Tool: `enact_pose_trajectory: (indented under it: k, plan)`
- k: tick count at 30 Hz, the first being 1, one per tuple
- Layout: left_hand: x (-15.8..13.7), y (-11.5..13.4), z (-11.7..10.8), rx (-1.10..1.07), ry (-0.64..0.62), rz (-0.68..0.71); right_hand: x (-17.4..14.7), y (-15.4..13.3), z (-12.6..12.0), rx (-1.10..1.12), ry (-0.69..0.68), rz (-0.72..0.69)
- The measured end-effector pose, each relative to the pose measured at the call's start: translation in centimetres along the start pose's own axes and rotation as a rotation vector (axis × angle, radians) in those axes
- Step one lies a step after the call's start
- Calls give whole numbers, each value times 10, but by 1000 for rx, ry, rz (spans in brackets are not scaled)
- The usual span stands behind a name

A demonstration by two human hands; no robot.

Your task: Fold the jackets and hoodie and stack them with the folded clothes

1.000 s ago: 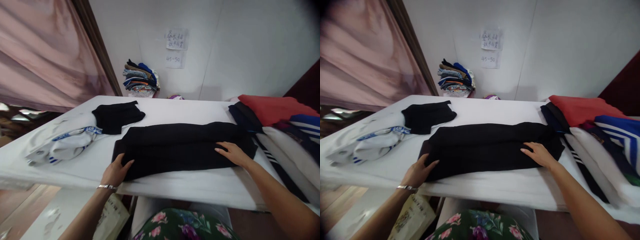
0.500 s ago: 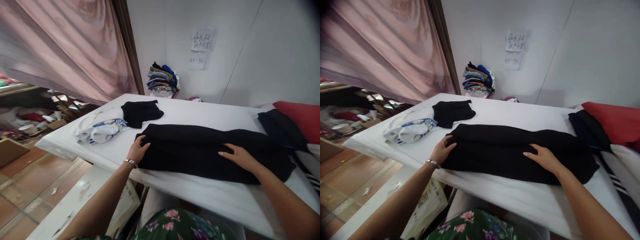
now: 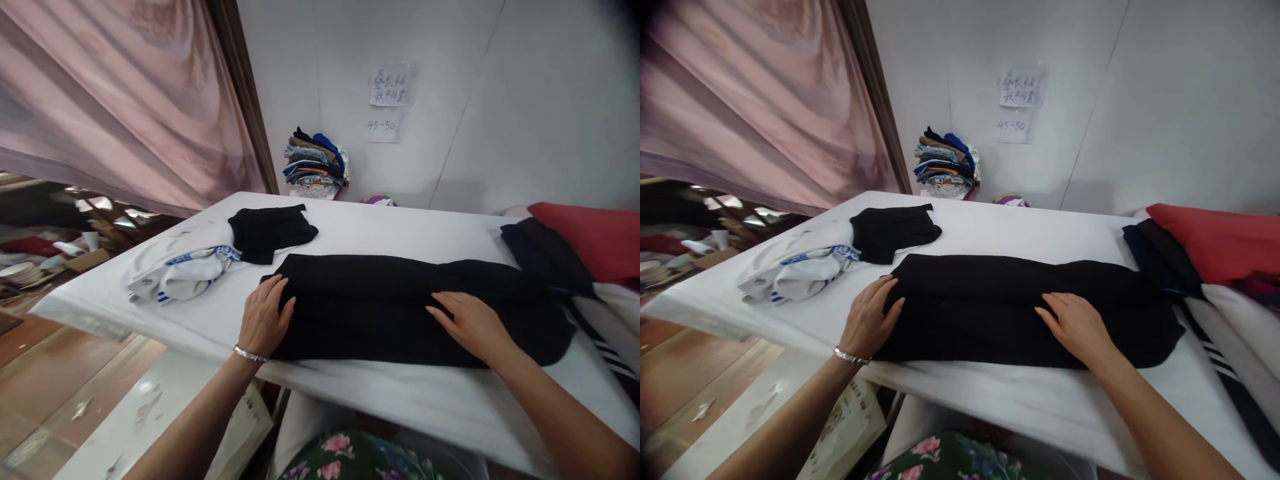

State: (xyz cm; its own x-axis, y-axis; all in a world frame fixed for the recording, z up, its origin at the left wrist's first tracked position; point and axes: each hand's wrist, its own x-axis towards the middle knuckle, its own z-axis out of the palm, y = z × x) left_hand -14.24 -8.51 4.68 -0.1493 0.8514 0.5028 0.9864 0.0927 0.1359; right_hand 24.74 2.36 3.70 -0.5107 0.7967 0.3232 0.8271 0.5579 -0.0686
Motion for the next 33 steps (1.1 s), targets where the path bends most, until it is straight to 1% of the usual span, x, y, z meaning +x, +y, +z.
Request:
enact_pose_trajectory:
  k: [1,2,3,4,5,7,8,10,12,14,15,17,19,20,22,23,24,25,26,28,29,30,31,33]
  plan:
    - [3,5,1,-16,28,85,3,-7,-6,17,74,-51]
    - [7,10,4,-25,23,155,6,-14,-10,35,130,-99]
    - [10,14,9,-24,-9,208,11,-19,-13,43,155,-132]
    - [13,16,16,-14,-61,243,15,-22,-13,43,145,-147]
    - [15,18,24,-2,-127,263,19,-24,-11,41,93,-147]
    - [16,17,42,20,-248,274,24,-24,1,54,-80,-109]
    - [14,15,51,28,-284,274,25,-23,7,74,-164,-87]
    - [10,10,64,42,-290,276,23,-21,19,133,-267,-62]
    - [6,4,72,53,-254,288,19,-17,23,199,-283,-61]
    - [4,0,75,65,-226,308,14,-6,19,240,-242,-46]
    - [3,-2,76,74,-214,321,12,5,16,235,-199,-15]
    - [3,-7,78,94,-197,354,7,35,11,162,-79,115]
    - [4,-14,82,107,-196,411,-2,77,7,45,44,322]
    - [5,-19,84,107,-205,452,-8,98,7,-8,92,449]
    - [6,-29,90,95,-232,542,-19,134,5,-65,131,687]
    - [6,-34,92,86,-243,578,-23,147,5,-76,139,759]
    - [6,-38,95,76,-246,597,-26,154,5,-80,148,786]
    - [5,-41,97,68,-240,599,-27,158,4,-81,163,774]
    - [5,-43,98,64,-230,591,-25,157,4,-83,182,734]
    - [3,-43,98,66,-206,576,-17,149,6,-84,212,626]
    - [3,-41,96,72,-200,577,-11,143,8,-81,204,577]
    - [3,-39,94,79,-200,584,-5,138,10,-75,172,538]
    - [2,-36,91,86,-203,591,1,134,13,-61,107,514]
    - [2,-30,84,95,-215,586,10,130,21,-22,-82,514]
